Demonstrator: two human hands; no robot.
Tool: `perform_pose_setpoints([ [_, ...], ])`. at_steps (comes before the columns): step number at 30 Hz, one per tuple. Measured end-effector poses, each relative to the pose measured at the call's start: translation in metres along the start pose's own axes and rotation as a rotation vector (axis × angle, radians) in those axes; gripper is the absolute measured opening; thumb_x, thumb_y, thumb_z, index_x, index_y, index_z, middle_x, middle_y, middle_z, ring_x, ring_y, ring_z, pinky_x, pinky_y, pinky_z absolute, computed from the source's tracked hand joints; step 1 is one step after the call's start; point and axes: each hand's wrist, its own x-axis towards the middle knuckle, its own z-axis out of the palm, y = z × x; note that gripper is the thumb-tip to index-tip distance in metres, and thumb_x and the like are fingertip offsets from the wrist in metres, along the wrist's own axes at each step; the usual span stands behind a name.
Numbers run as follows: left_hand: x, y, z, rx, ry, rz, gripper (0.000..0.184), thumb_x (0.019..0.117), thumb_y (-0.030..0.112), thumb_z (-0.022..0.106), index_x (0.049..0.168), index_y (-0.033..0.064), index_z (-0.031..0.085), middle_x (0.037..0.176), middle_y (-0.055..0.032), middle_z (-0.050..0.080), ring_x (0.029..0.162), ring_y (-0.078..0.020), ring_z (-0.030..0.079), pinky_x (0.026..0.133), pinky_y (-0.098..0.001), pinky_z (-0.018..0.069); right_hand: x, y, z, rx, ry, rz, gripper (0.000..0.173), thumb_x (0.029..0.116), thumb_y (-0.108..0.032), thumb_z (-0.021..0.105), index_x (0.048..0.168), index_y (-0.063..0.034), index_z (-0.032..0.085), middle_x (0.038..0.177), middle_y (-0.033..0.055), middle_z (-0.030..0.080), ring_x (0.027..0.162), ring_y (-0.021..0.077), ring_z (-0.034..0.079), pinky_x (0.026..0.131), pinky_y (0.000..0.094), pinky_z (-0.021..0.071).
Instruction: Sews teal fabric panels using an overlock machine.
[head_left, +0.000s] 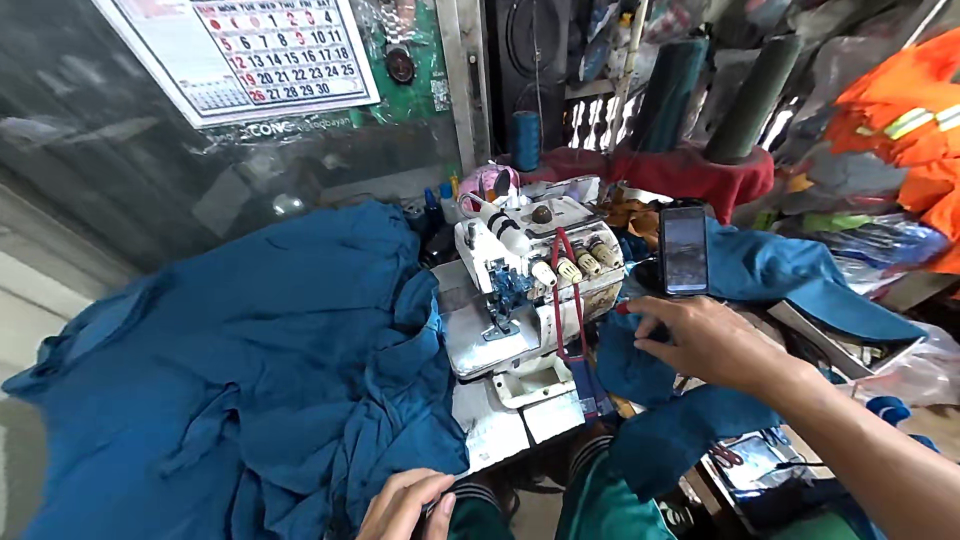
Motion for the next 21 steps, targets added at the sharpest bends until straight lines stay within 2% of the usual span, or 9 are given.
perform_pose_setpoints([
  [5, -0.010, -0.008, -0.002, -0.006, -0.005, 0.007, 0.017, 0.1000, 0.016, 0.066, 0.110, 0.0058, 0.076, 0.110, -0.0091, 0.073, 0.105, -0.0186, 0.070, 0.093, -0.0347, 0.0586, 0.000, -0.001, -0.018, 0.095, 0.152, -0.046, 0.031, 0.0891, -0.015, 0.076, 0.120, -0.0213, 0.074, 0.087, -0.0080, 0.075, 0.064, 0.0118, 0.067, 0.059, 0.0438, 0.0591],
  [6, -0.012, -0.010, -0.001, -0.004, -0.011, 0.010, 0.018, 0.1006, 0.017, 0.065, 0.111, 0.0067, 0.075, 0.111, -0.0088, 0.073, 0.106, -0.0185, 0.069, 0.093, -0.0356, 0.0584, 0.001, 0.000, -0.022, 0.075, 0.166, -0.047, 0.030, 0.0901, -0.015, 0.076, 0.120, -0.0207, 0.075, 0.090, -0.0059, 0.075, 0.068, 0.0135, 0.068, 0.062, 0.0455, 0.0602],
  [8, -0.012, -0.008, 0.001, -0.006, -0.016, 0.016, 0.018, 0.1004, 0.017, 0.065, 0.111, 0.0070, 0.075, 0.111, -0.0090, 0.073, 0.106, -0.0188, 0.070, 0.093, -0.0361, 0.0586, 0.004, 0.004, -0.025, 0.017, 0.196, -0.127, 0.027, 0.0932, -0.013, 0.069, 0.120, -0.0148, 0.073, 0.099, 0.0015, 0.074, 0.082, 0.0202, 0.071, 0.075, 0.0514, 0.0606],
  [10, -0.012, -0.006, 0.003, -0.018, -0.024, 0.023, 0.017, 0.1001, 0.016, 0.066, 0.111, 0.0069, 0.075, 0.112, -0.0091, 0.073, 0.107, -0.0192, 0.069, 0.094, -0.0365, 0.0584, 0.009, 0.009, -0.027, -0.011, 0.203, -0.218, 0.027, 0.0979, -0.013, 0.060, 0.122, -0.0122, 0.070, 0.106, 0.0046, 0.072, 0.092, 0.0230, 0.070, 0.083, 0.0504, 0.0592],
  [13, -0.012, -0.016, 0.008, -0.057, -0.039, 0.056, 0.016, 0.0980, 0.014, 0.067, 0.111, 0.0074, 0.074, 0.110, -0.0073, 0.071, 0.102, -0.0174, 0.068, 0.089, -0.0354, 0.0593, 0.017, 0.017, -0.029, 0.002, 0.190, -0.275, 0.023, 0.1020, -0.013, 0.055, 0.120, -0.0092, 0.068, 0.105, 0.0059, 0.065, 0.088, 0.0193, 0.067, 0.075, 0.0422, 0.0605],
  [17, -0.009, -0.009, 0.011, -0.073, -0.055, 0.048, 0.016, 0.0979, 0.013, 0.067, 0.111, 0.0074, 0.075, 0.109, -0.0068, 0.070, 0.098, -0.0150, 0.069, 0.085, -0.0318, 0.0608, 0.023, 0.026, -0.032, 0.026, 0.210, -0.363, 0.019, 0.1010, -0.013, 0.056, 0.115, -0.0078, 0.068, 0.103, 0.0052, 0.063, 0.089, 0.0167, 0.065, 0.077, 0.0368, 0.0597],
  [21, -0.005, 0.013, 0.012, -0.076, -0.058, -0.014, 0.017, 0.0982, 0.013, 0.067, 0.109, 0.0037, 0.076, 0.110, -0.0116, 0.072, 0.100, -0.0171, 0.072, 0.087, -0.0306, 0.0620, 0.026, 0.024, -0.034, 0.029, 0.194, -0.423, 0.020, 0.0991, -0.010, 0.056, 0.113, -0.0087, 0.071, 0.100, 0.0043, 0.065, 0.089, 0.0160, 0.066, 0.078, 0.0351, 0.0597],
])
